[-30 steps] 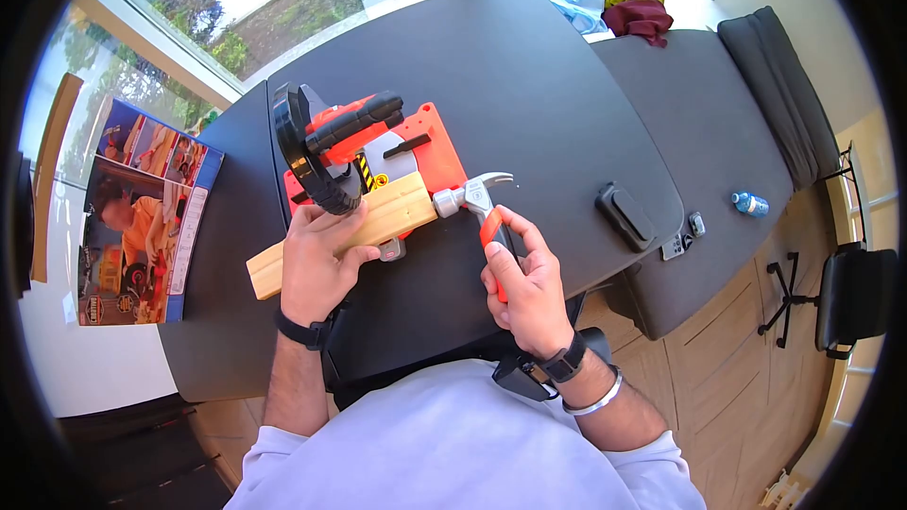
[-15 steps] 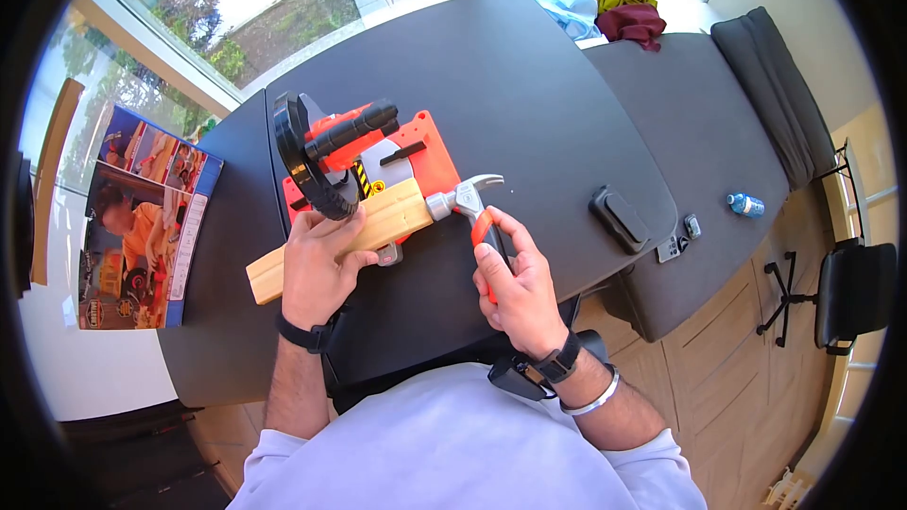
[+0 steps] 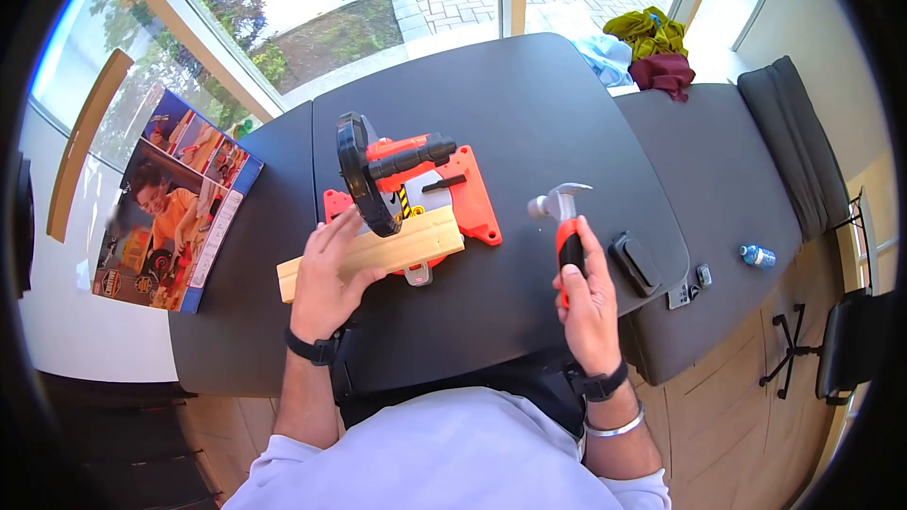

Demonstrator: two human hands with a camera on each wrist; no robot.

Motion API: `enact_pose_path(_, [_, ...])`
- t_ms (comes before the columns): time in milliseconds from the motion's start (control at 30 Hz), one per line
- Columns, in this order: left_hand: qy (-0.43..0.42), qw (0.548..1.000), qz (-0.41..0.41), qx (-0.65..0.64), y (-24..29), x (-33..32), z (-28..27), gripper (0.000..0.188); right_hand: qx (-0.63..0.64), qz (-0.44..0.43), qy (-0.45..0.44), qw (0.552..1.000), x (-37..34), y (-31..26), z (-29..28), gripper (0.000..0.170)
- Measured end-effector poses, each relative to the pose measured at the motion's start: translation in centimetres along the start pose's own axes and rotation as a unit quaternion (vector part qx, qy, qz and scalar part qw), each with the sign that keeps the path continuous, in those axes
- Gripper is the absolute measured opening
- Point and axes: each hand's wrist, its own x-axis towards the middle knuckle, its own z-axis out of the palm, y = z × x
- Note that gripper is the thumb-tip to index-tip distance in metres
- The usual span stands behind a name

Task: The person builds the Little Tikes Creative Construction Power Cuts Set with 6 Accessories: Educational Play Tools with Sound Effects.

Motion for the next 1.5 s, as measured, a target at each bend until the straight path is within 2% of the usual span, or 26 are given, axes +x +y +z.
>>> enact_pose_path(100, [-0.005, 1.000, -0.025, 0.017, -0.7, -0.6, -1.7, 0.077, -0.046, -0.035, 0.003, 0.998, 0.7, 1.1, -1.9, 0.064])
enact_pose_path(133, [-0.015, 0.999, -0.029, 0.034, -0.9, -0.8, -2.3, 0.078, -0.151, -0.129, 0.011, 0.980, 1.3, 2.2, -2.5, 0.065])
enact_pose_path(167, [-0.017, 0.999, -0.036, 0.033, -1.5, -1.1, -2.4, 0.078, -0.253, -0.220, 0.019, 0.942, 1.6, 2.3, -2.5, 0.067])
enact_pose_path(200, [-0.015, 0.999, -0.035, 0.035, -1.8, -1.4, -2.7, 0.078, -0.251, -0.222, 0.019, 0.942, 1.5, 2.0, -2.5, 0.067])
enact_pose_path(267, [0.006, 0.996, -0.066, 0.061, -2.1, -1.8, -3.1, 0.079, -0.343, -0.164, -0.012, 0.925, 0.9, 0.9, -2.2, 0.070])
enact_pose_path(400, [0.019, 0.993, -0.097, 0.061, -2.2, -2.6, -3.4, 0.080, -0.372, -0.186, -0.002, 0.909, 1.3, 1.7, -1.4, 0.068])
enact_pose_path(567, [-0.011, 0.988, -0.114, 0.107, -3.3, -3.6, -3.5, 0.087, -0.410, -0.177, 0.013, 0.895, 1.5, 1.3, -1.0, 0.065])
enact_pose_path(700, [-0.010, 0.989, -0.109, 0.097, -3.9, -3.4, -4.1, 0.089, -0.425, -0.165, 0.028, 0.889, 1.4, 1.1, -1.1, 0.061])
enact_pose_path(767, [0.002, 0.992, -0.120, 0.043, -4.1, -3.4, -3.9, 0.086, -0.429, -0.159, 0.033, 0.889, 1.4, 1.0, -1.0, 0.059])
enact_pose_path(867, [0.010, 0.991, -0.132, 0.035, -4.1, -3.2, -3.4, 0.082, -0.441, -0.161, 0.028, 0.882, 1.4, 1.2, -1.0, 0.058])
enact_pose_path(933, [-0.001, 0.992, -0.117, 0.047, -3.7, -2.7, -3.8, 0.081, -0.464, -0.181, 0.014, 0.867, 1.4, 1.6, -1.1, 0.060])
enact_pose_path(1067, [0.010, 0.995, -0.085, 0.058, -3.3, -2.0, -3.7, 0.079, -0.454, -0.140, 0.006, 0.880, 1.2, 1.1, -0.8, 0.059])
enact_pose_path(1233, [0.006, 0.994, -0.100, 0.039, -2.9, -1.2, -3.5, 0.077, -0.456, -0.135, -0.002, 0.880, 1.2, 1.0, -0.9, 0.057])
enact_pose_path(1300, [-0.003, 0.996, -0.069, 0.059, -2.9, -0.8, -3.5, 0.076, -0.460, -0.132, -0.005, 0.878, 1.2, 1.2, -1.0, 0.056])
enact_pose_path(1500, [-0.008, 0.996, -0.059, 0.064, -3.5, -0.5, -3.0, 0.071, -0.456, -0.123, -0.017, 0.881, 1.5, 1.1, -0.7, 0.055])
